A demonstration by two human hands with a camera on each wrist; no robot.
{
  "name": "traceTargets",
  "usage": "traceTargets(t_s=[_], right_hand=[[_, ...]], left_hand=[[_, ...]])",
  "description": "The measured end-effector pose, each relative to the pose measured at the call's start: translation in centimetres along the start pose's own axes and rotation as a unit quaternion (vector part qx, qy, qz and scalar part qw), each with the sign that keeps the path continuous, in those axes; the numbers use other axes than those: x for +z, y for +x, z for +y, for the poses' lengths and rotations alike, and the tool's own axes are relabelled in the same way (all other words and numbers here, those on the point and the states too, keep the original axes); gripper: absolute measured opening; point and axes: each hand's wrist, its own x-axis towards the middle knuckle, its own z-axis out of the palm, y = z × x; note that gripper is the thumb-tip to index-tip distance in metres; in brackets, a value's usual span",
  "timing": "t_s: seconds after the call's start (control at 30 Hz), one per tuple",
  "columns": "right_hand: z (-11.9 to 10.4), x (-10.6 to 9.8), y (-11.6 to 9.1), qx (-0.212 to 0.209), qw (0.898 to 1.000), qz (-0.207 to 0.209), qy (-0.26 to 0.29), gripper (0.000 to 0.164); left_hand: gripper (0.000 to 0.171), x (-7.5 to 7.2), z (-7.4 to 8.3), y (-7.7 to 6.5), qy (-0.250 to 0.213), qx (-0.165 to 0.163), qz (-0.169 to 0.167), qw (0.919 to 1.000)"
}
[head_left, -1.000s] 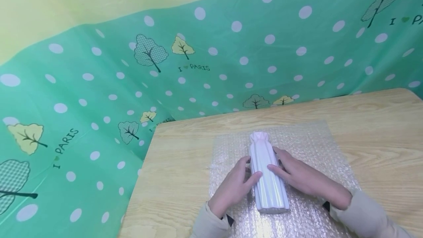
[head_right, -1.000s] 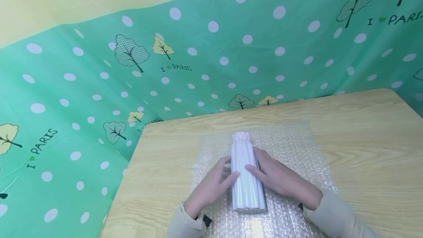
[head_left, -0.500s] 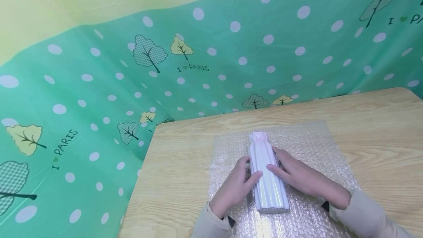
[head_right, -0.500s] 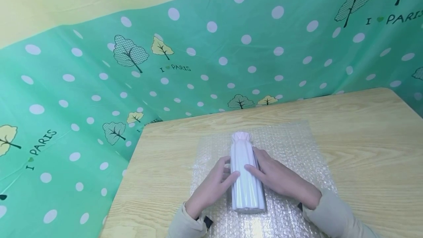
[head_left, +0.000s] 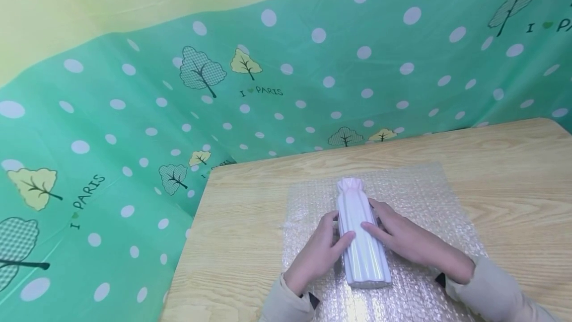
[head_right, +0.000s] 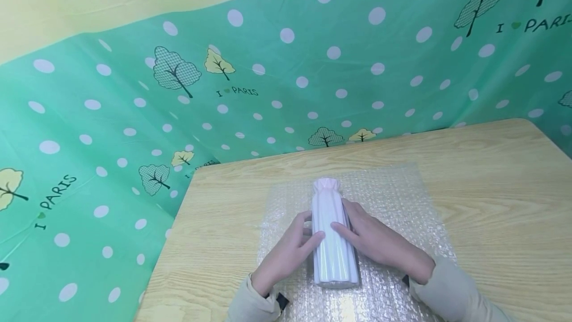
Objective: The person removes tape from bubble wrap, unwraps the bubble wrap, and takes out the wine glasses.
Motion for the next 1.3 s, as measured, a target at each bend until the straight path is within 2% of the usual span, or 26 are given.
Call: traceTargets(t_s=[0.23,0.47,0.73,1.3], right_hand=[[0.0,0.0,0.0,-0.011,1.0,0.0,0.008,0.074],[-0.1,-0.1,0.0,-0.013,1.0,-0.002,0.014,0.074],[-0.2,-0.5,-0.1,-0.01,0.999,-0.017,0.033,0.074],[-1.1,-1.2,-0.5,-0.009,0.999,-0.018,0.049,0.074]], left_hand=[[0.072,0.0,0.0,0.0,-0.006,-0.005,0.003,1.0],[0.071,-0.1,0.1,-0.1,-0.036,-0.012,0.004,0.9993],[0.069,-0.3,0.5,-0.2,-0.066,-0.027,0.021,0.9972],[0.063,-0.4,0.8,-0.5,-0.108,-0.013,0.032,0.9935]])
